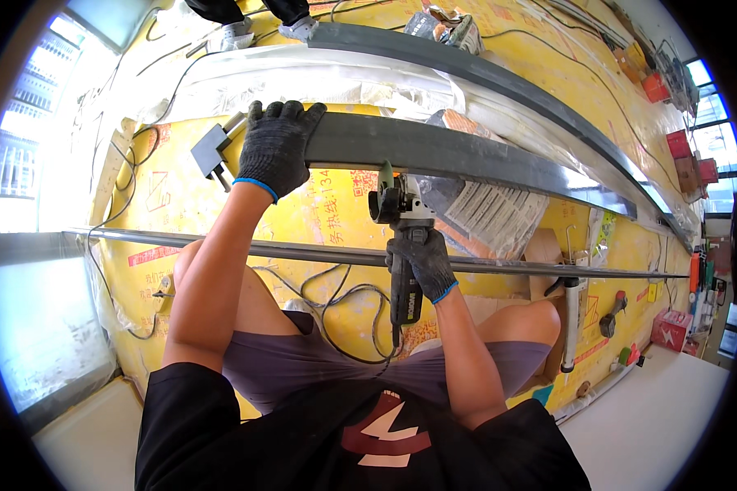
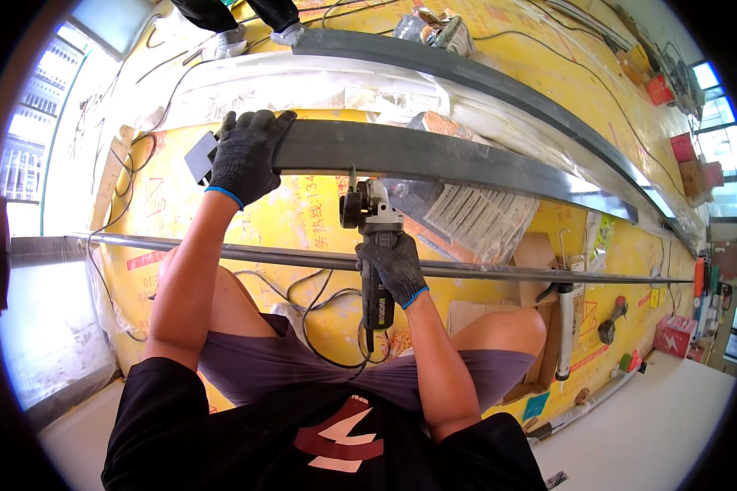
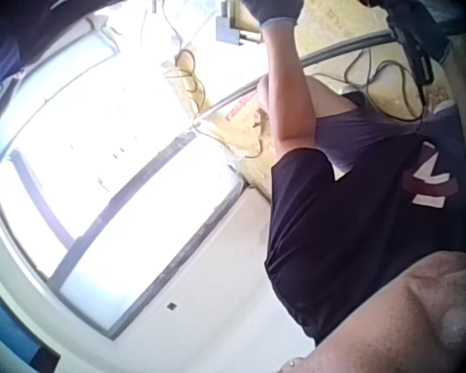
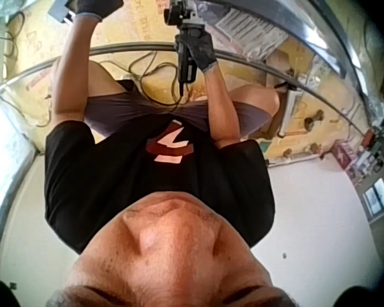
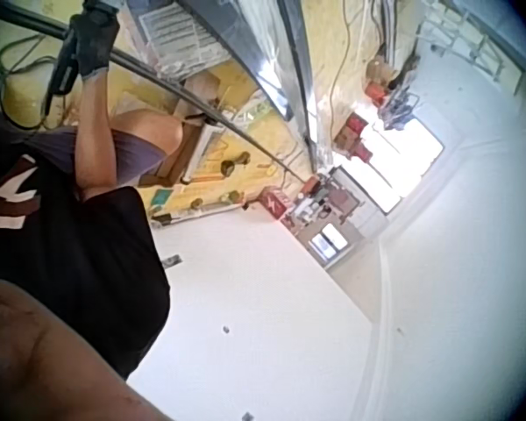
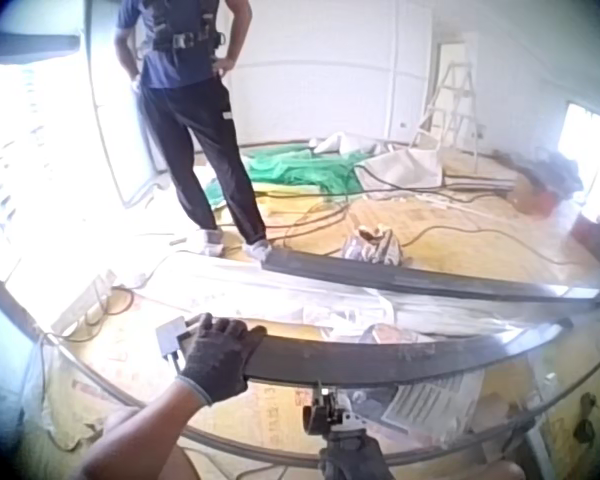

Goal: Measuring and cutting metal trim pieces with an angle grinder and installing end caps.

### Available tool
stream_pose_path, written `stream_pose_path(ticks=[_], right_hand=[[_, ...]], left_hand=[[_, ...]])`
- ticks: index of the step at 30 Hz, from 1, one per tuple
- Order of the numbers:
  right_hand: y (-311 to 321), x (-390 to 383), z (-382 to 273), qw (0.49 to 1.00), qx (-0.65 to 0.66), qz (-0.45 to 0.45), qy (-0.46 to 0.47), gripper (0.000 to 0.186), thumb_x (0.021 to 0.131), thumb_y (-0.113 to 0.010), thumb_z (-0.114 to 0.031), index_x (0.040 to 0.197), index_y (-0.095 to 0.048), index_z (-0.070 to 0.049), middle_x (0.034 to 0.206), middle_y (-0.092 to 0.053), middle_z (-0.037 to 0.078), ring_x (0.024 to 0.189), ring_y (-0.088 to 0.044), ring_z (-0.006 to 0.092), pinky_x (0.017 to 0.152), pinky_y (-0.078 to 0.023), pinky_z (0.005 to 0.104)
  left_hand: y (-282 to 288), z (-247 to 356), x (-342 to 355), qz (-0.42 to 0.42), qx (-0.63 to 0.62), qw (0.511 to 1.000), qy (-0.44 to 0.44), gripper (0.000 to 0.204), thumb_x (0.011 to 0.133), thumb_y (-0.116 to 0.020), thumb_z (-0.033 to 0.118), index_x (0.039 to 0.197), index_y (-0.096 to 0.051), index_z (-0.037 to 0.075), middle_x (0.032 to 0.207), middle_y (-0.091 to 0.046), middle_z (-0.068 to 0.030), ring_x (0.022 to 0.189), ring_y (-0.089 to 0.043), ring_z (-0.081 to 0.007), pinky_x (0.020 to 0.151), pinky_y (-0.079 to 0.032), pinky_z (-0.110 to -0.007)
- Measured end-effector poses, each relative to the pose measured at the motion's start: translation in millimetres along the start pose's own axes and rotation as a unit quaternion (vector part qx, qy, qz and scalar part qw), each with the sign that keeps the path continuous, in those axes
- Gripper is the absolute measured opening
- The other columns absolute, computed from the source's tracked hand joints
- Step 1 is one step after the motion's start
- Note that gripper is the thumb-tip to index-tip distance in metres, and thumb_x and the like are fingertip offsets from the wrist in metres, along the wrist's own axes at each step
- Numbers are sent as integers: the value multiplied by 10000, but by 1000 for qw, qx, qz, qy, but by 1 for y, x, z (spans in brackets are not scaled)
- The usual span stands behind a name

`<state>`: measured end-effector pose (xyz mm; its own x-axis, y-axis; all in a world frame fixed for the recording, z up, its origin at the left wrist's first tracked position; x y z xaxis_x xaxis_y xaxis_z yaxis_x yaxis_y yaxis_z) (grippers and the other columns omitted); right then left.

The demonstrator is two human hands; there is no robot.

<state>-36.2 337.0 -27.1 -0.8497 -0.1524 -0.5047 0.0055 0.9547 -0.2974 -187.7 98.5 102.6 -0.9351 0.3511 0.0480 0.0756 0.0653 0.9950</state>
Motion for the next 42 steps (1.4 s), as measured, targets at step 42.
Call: stream_pose_path(ticks=[42], right_hand=[[-6, -3, -13, 1000, 9, 6, 1, 354, 845, -805, -103, 1156, -655, -23, 803, -679, 78, 644, -674, 183, 589, -560, 339]], left_hand=[[1, -1, -2, -2, -7, 1000, -2, 913, 680, -862, 215, 1526, -521, 189, 1356, -580, -138, 1325, -529, -360, 1229, -296, -601]])
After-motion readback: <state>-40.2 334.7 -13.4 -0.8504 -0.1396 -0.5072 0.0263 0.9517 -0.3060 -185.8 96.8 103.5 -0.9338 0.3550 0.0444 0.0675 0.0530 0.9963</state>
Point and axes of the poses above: each hand's wrist, its own x-axis towards the middle knuckle, its own y-axis out of the back of the hand, z = x × y, the point moved 7 cm from there along x, towards the middle knuckle
